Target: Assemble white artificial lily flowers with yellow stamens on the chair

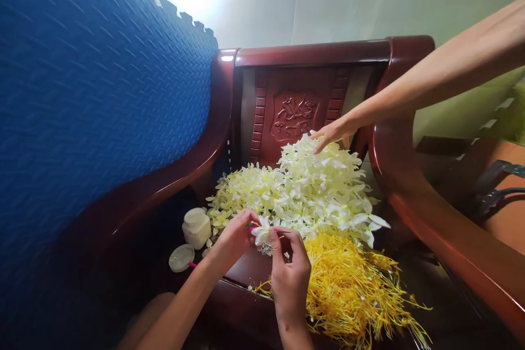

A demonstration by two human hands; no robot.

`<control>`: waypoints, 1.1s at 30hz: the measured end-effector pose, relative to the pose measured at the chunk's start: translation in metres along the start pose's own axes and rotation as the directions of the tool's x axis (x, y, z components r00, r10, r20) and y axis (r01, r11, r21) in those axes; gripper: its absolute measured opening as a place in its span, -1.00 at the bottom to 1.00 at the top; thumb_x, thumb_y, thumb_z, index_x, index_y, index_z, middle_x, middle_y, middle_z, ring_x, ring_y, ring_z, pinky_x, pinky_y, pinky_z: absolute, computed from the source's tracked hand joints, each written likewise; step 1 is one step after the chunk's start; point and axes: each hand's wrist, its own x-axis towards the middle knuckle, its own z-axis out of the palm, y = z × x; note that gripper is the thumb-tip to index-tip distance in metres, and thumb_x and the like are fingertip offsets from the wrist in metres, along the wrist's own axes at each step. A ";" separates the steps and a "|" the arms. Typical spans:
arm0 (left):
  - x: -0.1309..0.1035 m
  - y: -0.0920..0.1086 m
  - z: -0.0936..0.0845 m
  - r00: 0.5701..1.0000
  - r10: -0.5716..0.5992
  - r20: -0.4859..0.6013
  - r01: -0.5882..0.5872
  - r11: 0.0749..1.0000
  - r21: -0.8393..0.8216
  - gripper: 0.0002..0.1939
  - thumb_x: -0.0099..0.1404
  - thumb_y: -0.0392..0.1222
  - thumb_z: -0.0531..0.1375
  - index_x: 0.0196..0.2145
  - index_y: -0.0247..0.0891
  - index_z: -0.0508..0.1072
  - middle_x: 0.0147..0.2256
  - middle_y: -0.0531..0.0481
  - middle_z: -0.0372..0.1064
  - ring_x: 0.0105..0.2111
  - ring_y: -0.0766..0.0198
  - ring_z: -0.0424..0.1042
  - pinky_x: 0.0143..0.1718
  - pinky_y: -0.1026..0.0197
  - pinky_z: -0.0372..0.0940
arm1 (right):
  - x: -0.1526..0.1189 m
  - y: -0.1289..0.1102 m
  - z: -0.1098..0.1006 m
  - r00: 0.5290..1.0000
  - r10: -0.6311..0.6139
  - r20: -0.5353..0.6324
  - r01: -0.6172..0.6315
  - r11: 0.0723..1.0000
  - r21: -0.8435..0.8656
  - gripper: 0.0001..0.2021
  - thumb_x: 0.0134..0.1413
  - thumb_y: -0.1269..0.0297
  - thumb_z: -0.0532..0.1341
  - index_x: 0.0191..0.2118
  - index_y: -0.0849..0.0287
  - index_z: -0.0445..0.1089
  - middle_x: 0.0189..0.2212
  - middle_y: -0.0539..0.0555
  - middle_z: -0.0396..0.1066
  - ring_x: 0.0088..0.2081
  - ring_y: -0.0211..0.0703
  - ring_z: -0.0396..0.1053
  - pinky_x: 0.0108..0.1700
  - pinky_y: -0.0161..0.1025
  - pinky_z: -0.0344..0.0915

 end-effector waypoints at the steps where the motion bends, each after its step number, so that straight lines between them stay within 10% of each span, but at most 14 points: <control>1: 0.000 -0.001 -0.001 0.999 0.031 0.010 -0.032 0.998 0.061 -0.71 0.23 0.00 0.23 -0.33 -0.31 0.36 -0.32 -0.01 0.25 -0.43 0.36 0.29 -0.39 0.29 0.24 | 0.001 0.000 -0.001 0.999 0.025 -0.028 -0.025 1.000 0.008 -0.79 0.11 0.10 0.24 -0.26 0.13 0.42 -0.30 0.04 0.45 -0.27 -0.16 0.38 -0.19 -0.26 0.30; 11: -0.004 -0.001 -0.001 0.993 0.075 0.093 -0.105 0.919 0.380 -0.74 0.24 -0.06 0.23 -0.41 -0.35 0.44 -0.23 -0.08 0.27 -0.35 0.31 0.31 -0.31 0.27 0.27 | 0.003 -0.006 -0.003 0.999 0.041 -0.036 -0.041 0.999 0.003 -0.76 0.11 0.07 0.24 -0.25 0.14 0.40 -0.31 0.05 0.45 -0.29 -0.14 0.38 -0.18 -0.22 0.29; 27: -0.002 -0.007 -0.007 0.997 0.032 0.067 -0.046 0.976 0.211 -0.79 0.26 -0.13 0.22 -0.35 -0.38 0.45 -0.43 -0.04 0.34 -0.43 0.32 0.30 -0.31 0.25 0.21 | 0.013 -0.010 -0.013 0.963 -0.202 0.178 0.216 0.975 -0.059 -0.91 0.18 0.25 0.22 -0.22 0.08 0.43 -0.26 0.03 0.40 -0.23 -0.17 0.37 -0.20 -0.24 0.29; 33: -0.003 -0.003 0.000 1.000 -0.004 0.005 0.004 1.000 -0.007 -0.77 0.25 -0.07 0.21 -0.26 -0.30 0.40 -0.38 -0.03 0.35 -0.46 0.31 0.35 -0.38 0.24 0.26 | 0.013 -0.007 -0.011 0.986 -0.128 0.104 0.130 0.991 -0.017 -0.86 0.13 0.19 0.24 -0.26 0.12 0.47 -0.26 0.07 0.43 -0.22 -0.13 0.38 -0.18 -0.21 0.30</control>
